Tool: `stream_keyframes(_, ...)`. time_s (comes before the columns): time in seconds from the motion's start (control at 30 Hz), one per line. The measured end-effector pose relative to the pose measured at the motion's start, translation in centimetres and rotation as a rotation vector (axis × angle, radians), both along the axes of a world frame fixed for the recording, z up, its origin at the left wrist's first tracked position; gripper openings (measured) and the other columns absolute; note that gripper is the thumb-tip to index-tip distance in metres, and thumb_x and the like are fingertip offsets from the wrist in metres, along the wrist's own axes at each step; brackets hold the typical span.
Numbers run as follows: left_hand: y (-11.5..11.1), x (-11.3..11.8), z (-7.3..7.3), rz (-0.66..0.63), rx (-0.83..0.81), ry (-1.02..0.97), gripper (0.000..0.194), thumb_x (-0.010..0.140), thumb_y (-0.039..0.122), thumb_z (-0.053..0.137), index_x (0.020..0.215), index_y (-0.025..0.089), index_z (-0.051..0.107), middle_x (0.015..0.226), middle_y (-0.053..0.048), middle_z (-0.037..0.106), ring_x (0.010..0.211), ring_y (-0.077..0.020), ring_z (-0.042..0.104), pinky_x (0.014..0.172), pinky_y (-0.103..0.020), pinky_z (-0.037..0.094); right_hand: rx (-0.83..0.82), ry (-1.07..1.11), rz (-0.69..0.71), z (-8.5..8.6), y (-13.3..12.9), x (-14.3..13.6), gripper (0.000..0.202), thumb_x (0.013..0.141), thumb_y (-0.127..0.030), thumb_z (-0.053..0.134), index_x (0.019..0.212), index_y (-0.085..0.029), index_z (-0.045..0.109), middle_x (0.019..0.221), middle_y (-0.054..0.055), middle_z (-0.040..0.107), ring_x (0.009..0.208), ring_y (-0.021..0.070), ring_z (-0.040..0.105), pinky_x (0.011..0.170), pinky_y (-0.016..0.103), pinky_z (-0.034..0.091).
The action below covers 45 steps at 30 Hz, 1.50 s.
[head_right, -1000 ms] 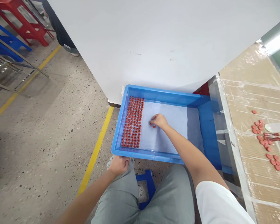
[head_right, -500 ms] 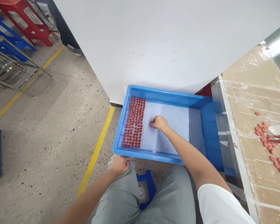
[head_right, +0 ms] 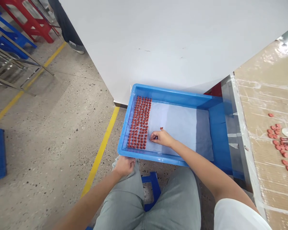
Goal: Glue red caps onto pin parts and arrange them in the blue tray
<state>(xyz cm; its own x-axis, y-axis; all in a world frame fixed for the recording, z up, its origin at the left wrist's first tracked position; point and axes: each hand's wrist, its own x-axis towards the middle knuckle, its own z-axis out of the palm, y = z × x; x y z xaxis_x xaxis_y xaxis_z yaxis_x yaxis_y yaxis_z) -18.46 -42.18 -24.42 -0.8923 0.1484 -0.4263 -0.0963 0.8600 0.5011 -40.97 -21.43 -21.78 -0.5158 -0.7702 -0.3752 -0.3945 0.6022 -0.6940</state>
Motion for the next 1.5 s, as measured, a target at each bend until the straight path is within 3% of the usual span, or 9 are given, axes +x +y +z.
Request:
stream_keyframes(0.3, 0.1, -0.1, 0.3, -0.008, -0.003, 0.003, 0.027, 0.081, 0.022, 0.047, 0.077, 0.022, 0.073, 0.083, -0.007, 0.072, 0.087, -0.0246, 0.063, 0.082, -0.035, 0.044, -0.056, -0.075, 0.083, -1.4, 1.3, 0.6, 0.016, 0.079, -0.036, 0.07, 0.089, -0.023, 0.073, 0.088, -0.001, 0.076, 0.082, 0.0149, 0.071, 0.079, 0.024, 0.051)
stream_keyframes(0.57, 0.1, -0.1, 0.0, -0.022, -0.012, 0.008, 0.026, 0.08, 0.022, 0.048, 0.078, 0.024, 0.073, 0.081, -0.006, 0.071, 0.086, -0.0238, 0.063, 0.081, -0.034, 0.044, -0.006, 0.05, 0.027, -2.0, 1.7, 0.5, 0.018, 0.076, -0.03, 0.073, 0.091, -0.021, 0.072, 0.084, 0.001, 0.075, 0.073, 0.0156, 0.068, 0.071, 0.025, 0.05)
stream_keyframes(0.97, 0.1, 0.0, -0.2, -0.035, -0.019, 0.032, 0.025, 0.081, 0.022, 0.047, 0.076, 0.023, 0.072, 0.081, -0.006, 0.071, 0.085, -0.0234, 0.063, 0.081, -0.035, 0.044, 0.018, -0.006, 0.202, -2.1, -0.2, 1.6, 0.021, 0.077, -0.018, 0.07, 0.094, -0.028, 0.073, 0.088, -0.007, 0.077, 0.085, 0.0146, 0.074, 0.076, 0.022, 0.052)
stream_keyframes(1.3, -0.1, 0.1, -0.3, -0.038, -0.011, 0.049, 0.026, 0.081, 0.022, 0.046, 0.075, 0.023, 0.071, 0.08, -0.006, 0.07, 0.084, -0.0234, 0.063, 0.08, -0.035, 0.043, 0.021, 0.036, 0.243, -2.7, -1.1, 1.9, 0.019, 0.075, -0.016, 0.072, 0.09, -0.028, 0.074, 0.089, -0.006, 0.077, 0.085, 0.0153, 0.074, 0.075, 0.022, 0.051)
stream_keyframes(1.5, -0.1, 0.0, 0.0, -0.035, -0.014, 0.04, 0.026, 0.081, 0.022, 0.047, 0.075, 0.023, 0.072, 0.079, -0.006, 0.07, 0.084, -0.0234, 0.063, 0.08, -0.035, 0.043, -0.003, 0.023, 0.236, -2.1, -0.9, 1.8, 0.019, 0.074, -0.017, 0.073, 0.09, -0.027, 0.074, 0.086, -0.006, 0.077, 0.082, 0.014, 0.073, 0.073, 0.021, 0.051)
